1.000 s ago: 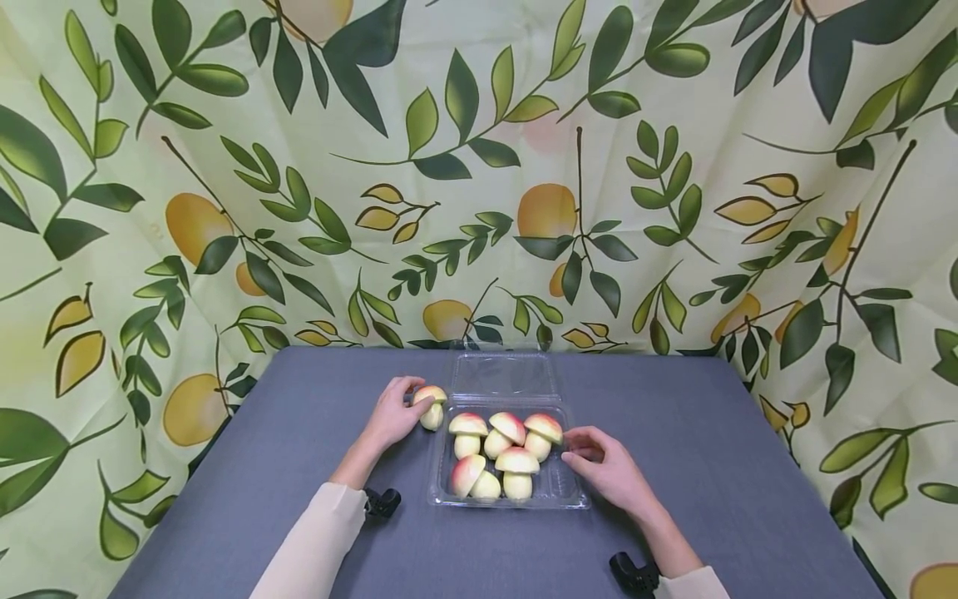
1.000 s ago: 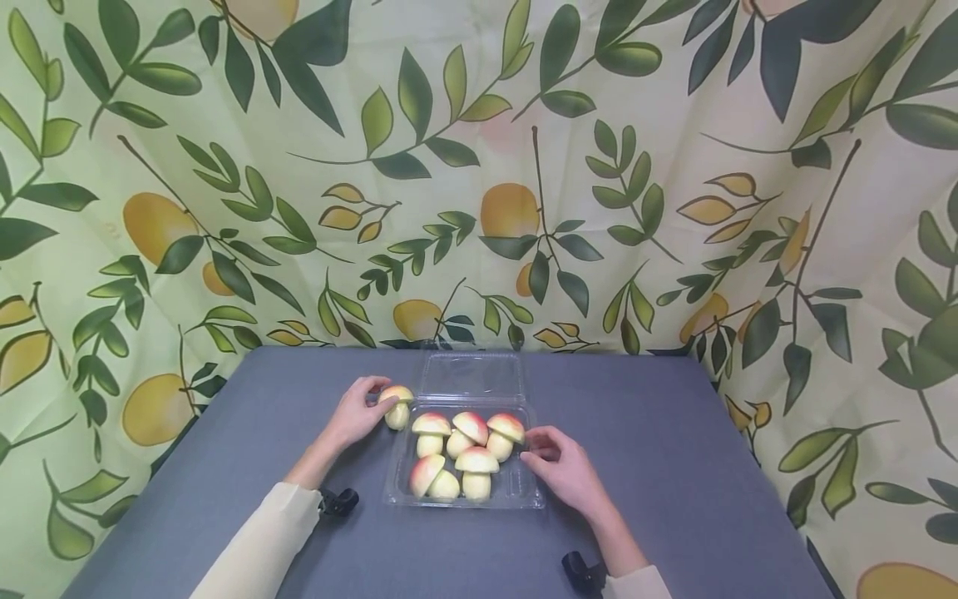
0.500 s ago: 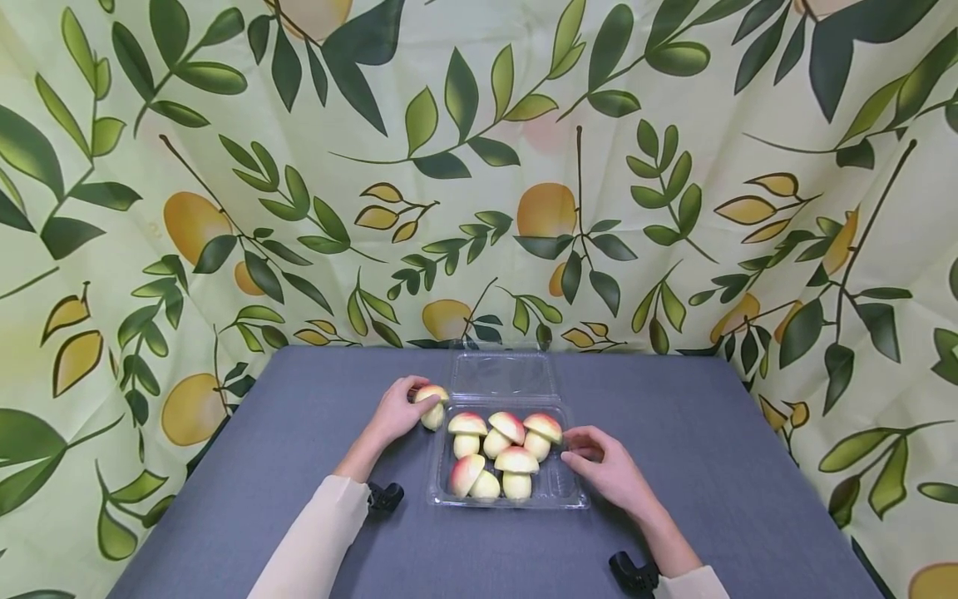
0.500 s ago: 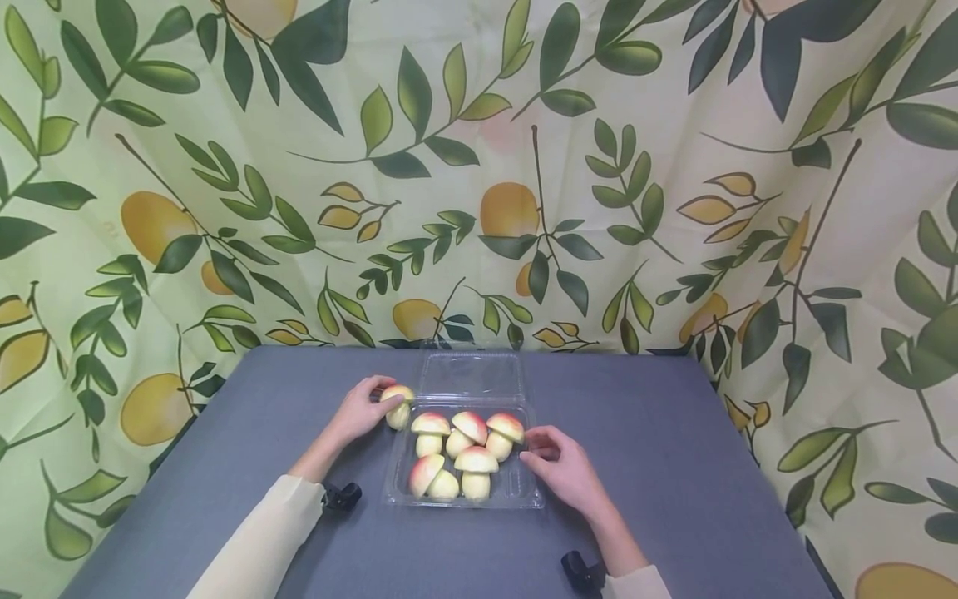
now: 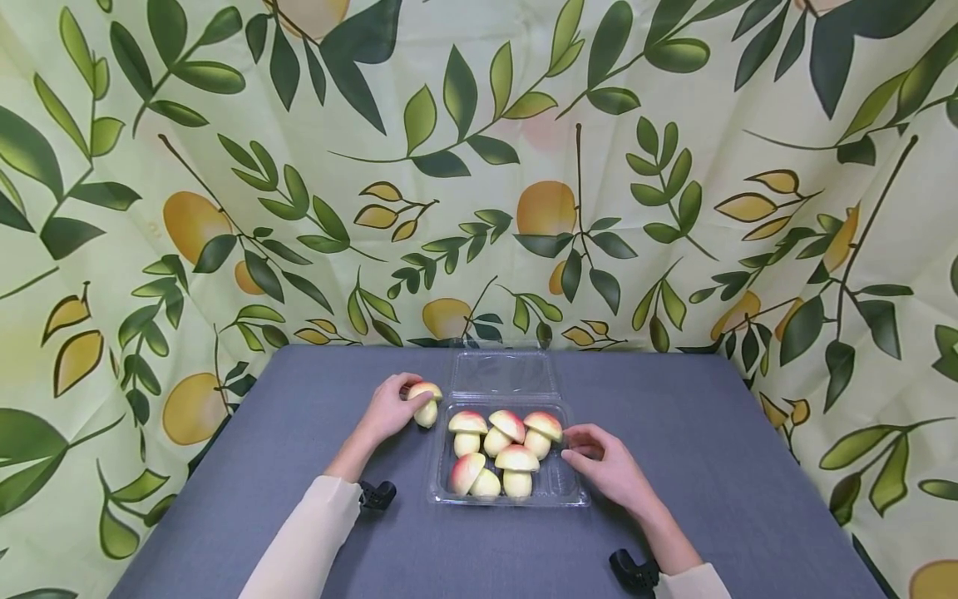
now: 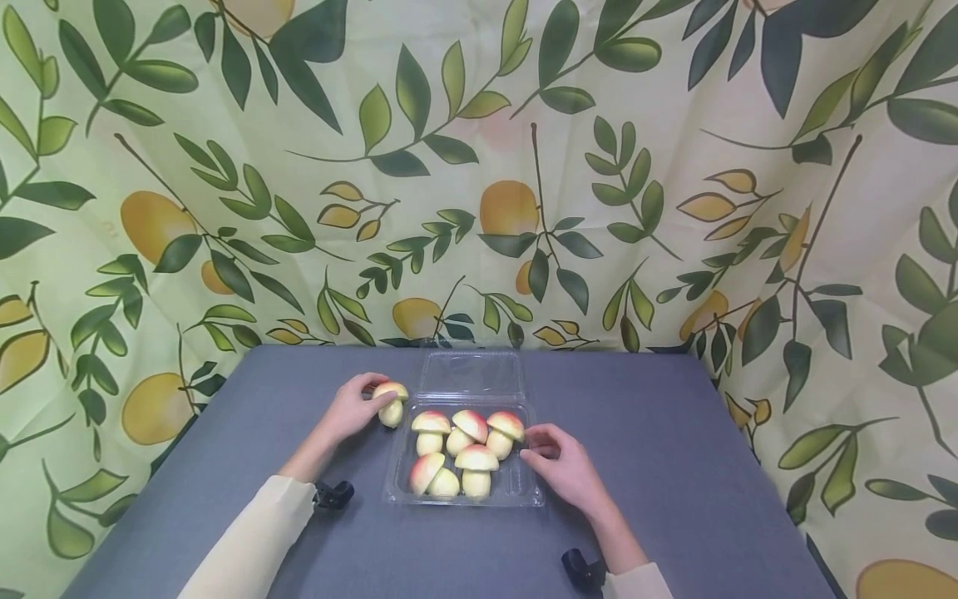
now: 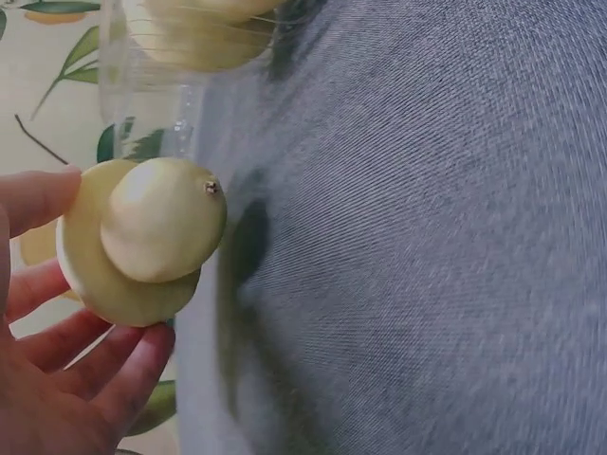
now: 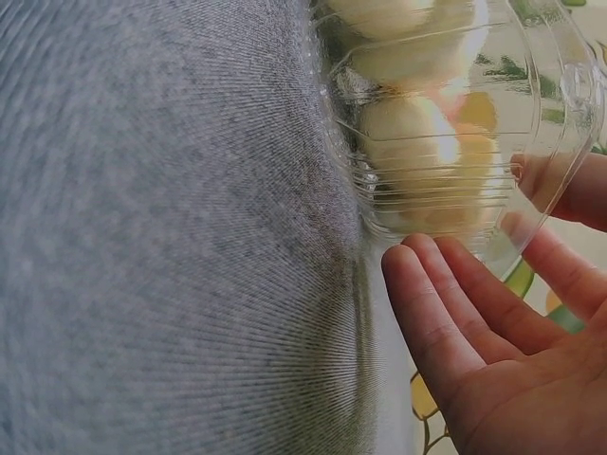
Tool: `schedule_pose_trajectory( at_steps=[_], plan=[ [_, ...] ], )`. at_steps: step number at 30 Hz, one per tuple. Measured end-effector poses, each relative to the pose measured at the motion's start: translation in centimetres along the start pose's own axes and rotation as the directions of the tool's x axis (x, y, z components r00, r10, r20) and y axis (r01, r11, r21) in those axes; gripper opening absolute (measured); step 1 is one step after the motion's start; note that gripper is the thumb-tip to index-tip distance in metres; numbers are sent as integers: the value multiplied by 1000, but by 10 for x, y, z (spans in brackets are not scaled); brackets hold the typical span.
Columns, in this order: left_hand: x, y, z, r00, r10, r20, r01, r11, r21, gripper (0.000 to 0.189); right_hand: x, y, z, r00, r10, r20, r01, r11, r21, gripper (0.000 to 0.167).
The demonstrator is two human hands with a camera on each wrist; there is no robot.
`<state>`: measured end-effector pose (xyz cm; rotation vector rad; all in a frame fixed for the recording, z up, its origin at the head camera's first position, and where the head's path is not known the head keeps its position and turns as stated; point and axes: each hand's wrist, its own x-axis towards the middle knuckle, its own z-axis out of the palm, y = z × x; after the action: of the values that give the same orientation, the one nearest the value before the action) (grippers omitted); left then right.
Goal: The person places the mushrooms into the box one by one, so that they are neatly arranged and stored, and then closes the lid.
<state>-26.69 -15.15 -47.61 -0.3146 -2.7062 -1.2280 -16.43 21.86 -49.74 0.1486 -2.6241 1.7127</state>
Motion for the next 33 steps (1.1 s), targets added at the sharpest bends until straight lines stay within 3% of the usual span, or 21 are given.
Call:
schedule_pose_trajectory(
  at_steps=[13,25,33],
  plan=[
    [-5,15,-17,998,49,-29,-46,995,88,42,0,1,-1,1000,-5,5,5,1000,3,32],
    [-12,42,-24,988,146,-50,-142,986,89,41,-2,-1,-2,1000,-20,4,20,1000,7,33],
    [-17,60,-19,976,214,-33,-212,976,39,41,1,1,0,1000,-5,5,5,1000,14,33]
  ],
)
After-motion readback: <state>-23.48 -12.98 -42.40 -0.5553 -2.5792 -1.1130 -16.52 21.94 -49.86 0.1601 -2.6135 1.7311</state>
